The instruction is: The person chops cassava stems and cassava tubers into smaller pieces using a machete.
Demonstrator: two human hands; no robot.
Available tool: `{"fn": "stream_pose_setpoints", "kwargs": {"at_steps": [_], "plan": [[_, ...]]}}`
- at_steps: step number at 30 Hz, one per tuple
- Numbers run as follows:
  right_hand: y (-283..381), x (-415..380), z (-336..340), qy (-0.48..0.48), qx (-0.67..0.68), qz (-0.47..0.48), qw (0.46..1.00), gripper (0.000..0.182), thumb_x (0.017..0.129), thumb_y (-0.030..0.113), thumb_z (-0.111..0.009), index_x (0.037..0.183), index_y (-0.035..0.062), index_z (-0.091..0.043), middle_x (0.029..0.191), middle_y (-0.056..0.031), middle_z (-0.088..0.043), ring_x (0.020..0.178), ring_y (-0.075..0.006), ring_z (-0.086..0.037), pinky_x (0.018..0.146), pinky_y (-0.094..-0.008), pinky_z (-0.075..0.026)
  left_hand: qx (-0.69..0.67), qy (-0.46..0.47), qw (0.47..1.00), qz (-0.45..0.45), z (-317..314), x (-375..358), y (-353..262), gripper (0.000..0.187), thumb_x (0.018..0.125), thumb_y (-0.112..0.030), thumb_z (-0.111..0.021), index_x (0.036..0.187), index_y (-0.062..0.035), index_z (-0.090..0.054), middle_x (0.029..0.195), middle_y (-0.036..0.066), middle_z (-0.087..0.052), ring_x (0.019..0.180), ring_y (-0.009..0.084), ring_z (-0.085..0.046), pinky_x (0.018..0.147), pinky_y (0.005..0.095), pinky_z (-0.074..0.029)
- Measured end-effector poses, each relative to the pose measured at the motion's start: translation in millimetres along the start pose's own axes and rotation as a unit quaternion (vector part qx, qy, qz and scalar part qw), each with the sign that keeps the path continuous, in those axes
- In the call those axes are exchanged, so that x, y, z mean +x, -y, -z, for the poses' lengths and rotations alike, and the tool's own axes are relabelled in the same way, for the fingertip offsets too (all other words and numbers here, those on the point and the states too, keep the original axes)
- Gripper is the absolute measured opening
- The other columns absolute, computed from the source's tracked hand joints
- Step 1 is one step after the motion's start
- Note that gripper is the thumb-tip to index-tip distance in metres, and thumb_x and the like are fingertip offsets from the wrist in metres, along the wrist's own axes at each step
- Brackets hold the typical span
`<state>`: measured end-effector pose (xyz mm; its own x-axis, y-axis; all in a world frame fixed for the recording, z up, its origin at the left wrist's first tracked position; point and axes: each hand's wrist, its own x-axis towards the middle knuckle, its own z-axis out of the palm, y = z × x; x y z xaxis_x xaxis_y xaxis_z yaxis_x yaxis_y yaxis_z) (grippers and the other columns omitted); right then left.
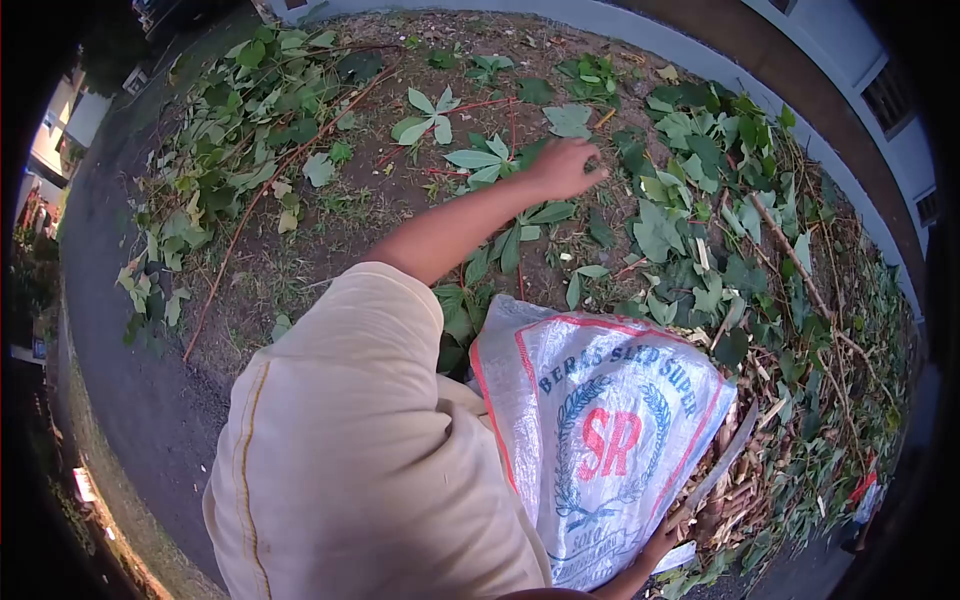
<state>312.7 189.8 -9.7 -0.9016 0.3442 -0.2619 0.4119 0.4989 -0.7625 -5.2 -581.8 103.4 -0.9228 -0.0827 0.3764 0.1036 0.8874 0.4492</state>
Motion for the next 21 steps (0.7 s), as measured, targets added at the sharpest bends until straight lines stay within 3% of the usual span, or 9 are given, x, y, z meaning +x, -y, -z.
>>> {"fn": "stream_pose_setpoints", "kwargs": {"at_steps": [3, 4, 7, 9, 12, 17, 19, 20, 21], "plan": [[-1, 4, -4, 0.004, 0.006, -0.005, 1.000, 0.053, 0.102, 0.024, -0.068, 0.141, -0.0107, -0.060, 0.131, -0.0189, -0.069, 0.115, -0.0268, -0.066, 0.102, -0.0383, -0.051, 0.104, -0.027, 0.964, 0.242, 75, -64, 217, 0.059, 0.096, -0.054, -0.068, 0.131, -0.0059, -0.067, 0.132, 0.018, -0.067, 0.125, 0.0372, -0.063, 0.106, 0.0486, -0.050], [2, 4, -9, 0.002, -0.007, -0.009, 1.000, 0.053, 0.102, 0.024, -0.068, 0.141, -0.0107, -0.060, 0.131, -0.0190, -0.069, 0.115, -0.0268, -0.066, 0.102, -0.0383, -0.051, 0.130, -0.019, 0.921, 0.367, 114, -87, 260, 0.063, 0.096, -0.057, -0.067, 0.135, -0.0073, -0.067, 0.140, 0.019, -0.065, 0.130, 0.0365, -0.062, 0.108, 0.0467, -0.050], [14, 6, -22, -0.003, -0.041, -0.010, 0.999, 0.053, 0.101, 0.024, -0.068, 0.141, -0.0107, -0.060, 0.131, -0.0192, -0.069, 0.115, -0.0269, -0.066, 0.102, -0.0383, -0.051, 0.209, 0.019, 0.800, 0.563, 211, -165, 349, 0.082, 0.097, -0.055, -0.064, 0.160, -0.0094, -0.041, 0.163, 0.015, -0.047, 0.148, 0.0346, -0.048, 0.120, 0.0552, -0.040], [25, 4, -36, -0.009, -0.058, -0.015, 0.998, 0.053, 0.101, 0.024, -0.068, 0.141, -0.0107, -0.060, 0.131, -0.0193, -0.069, 0.115, -0.0269, -0.066, 0.101, -0.0383, -0.051, 0.178, 0.041, 0.745, 0.642, 257, -202, 348, 0.086, 0.097, -0.054, -0.064, 0.165, -0.0107, -0.034, 0.169, 0.013, -0.038, 0.154, 0.0340, -0.040, 0.126, 0.0573, -0.029], [37, -3, -44, -0.015, -0.084, -0.023, 0.996, 0.053, 0.101, 0.024, -0.068, 0.141, -0.0107, -0.060, 0.131, -0.0195, -0.069, 0.115, -0.0270, -0.066, 0.101, -0.0383, -0.051, 0.236, 0.101, 0.689, 0.678, 283, -236, 349, 0.088, 0.098, -0.053, -0.063, 0.167, -0.0131, -0.028, 0.172, 0.012, -0.033, 0.157, 0.0336, -0.034, 0.128, 0.0567, -0.023], [52, -6, -59, -0.016, -0.113, -0.027, 0.993, 0.053, 0.101, 0.024, -0.068, 0.141, -0.0107, -0.060, 0.130, -0.0198, -0.069, 0.115, -0.0271, -0.066, 0.101, -0.0383, -0.051, 0.168, 0.055, 0.725, 0.666, 294, -272, 385, 0.088, 0.097, -0.056, -0.064, 0.167, -0.0149, -0.031, 0.171, 0.011, -0.036, 0.157, 0.0343, -0.033, 0.127, 0.0562, -0.024], [57, -6, -61, -0.014, -0.124, -0.025, 0.992, 0.054, 0.101, 0.024, -0.068, 0.141, -0.0107, -0.060, 0.130, -0.0199, -0.069, 0.115, -0.0271, -0.066, 0.101, -0.0382, -0.051, 0.168, 0.079, 0.727, 0.661, 288, -265, 368, 0.080, 0.097, -0.057, -0.065, 0.161, -0.0124, -0.044, 0.168, 0.012, -0.043, 0.155, 0.0331, -0.038, 0.126, 0.0583, -0.025], [60, -4, -61, -0.013, -0.129, -0.023, 0.991, 0.054, 0.101, 0.024, -0.068, 0.141, -0.0107, -0.060, 0.130, -0.0200, -0.069, 0.115, -0.0271, -0.066, 0.101, -0.0382, -0.051, 0.190, 0.085, 0.743, 0.636, 282, -265, 368, 0.067, 0.098, -0.057, -0.063, 0.145, -0.0098, -0.062, 0.153, 0.015, -0.059, 0.144, 0.0319, -0.052, 0.124, 0.0569, -0.030], [62, -4, -63, -0.012, -0.130, -0.021, 0.991, 0.054, 0.101, 0.024, -0.068, 0.141, -0.0107, -0.060, 0.130, -0.0200, -0.069, 0.115, -0.0271, -0.066, 0.101, -0.0382, -0.051, 0.184, 0.081, 0.742, 0.639, 274, -266, 368, 0.067, 0.098, -0.057, -0.063, 0.145, -0.0098, -0.062, 0.153, 0.015, -0.059, 0.144, 0.0319, -0.052, 0.124, 0.0569, -0.030]]}}
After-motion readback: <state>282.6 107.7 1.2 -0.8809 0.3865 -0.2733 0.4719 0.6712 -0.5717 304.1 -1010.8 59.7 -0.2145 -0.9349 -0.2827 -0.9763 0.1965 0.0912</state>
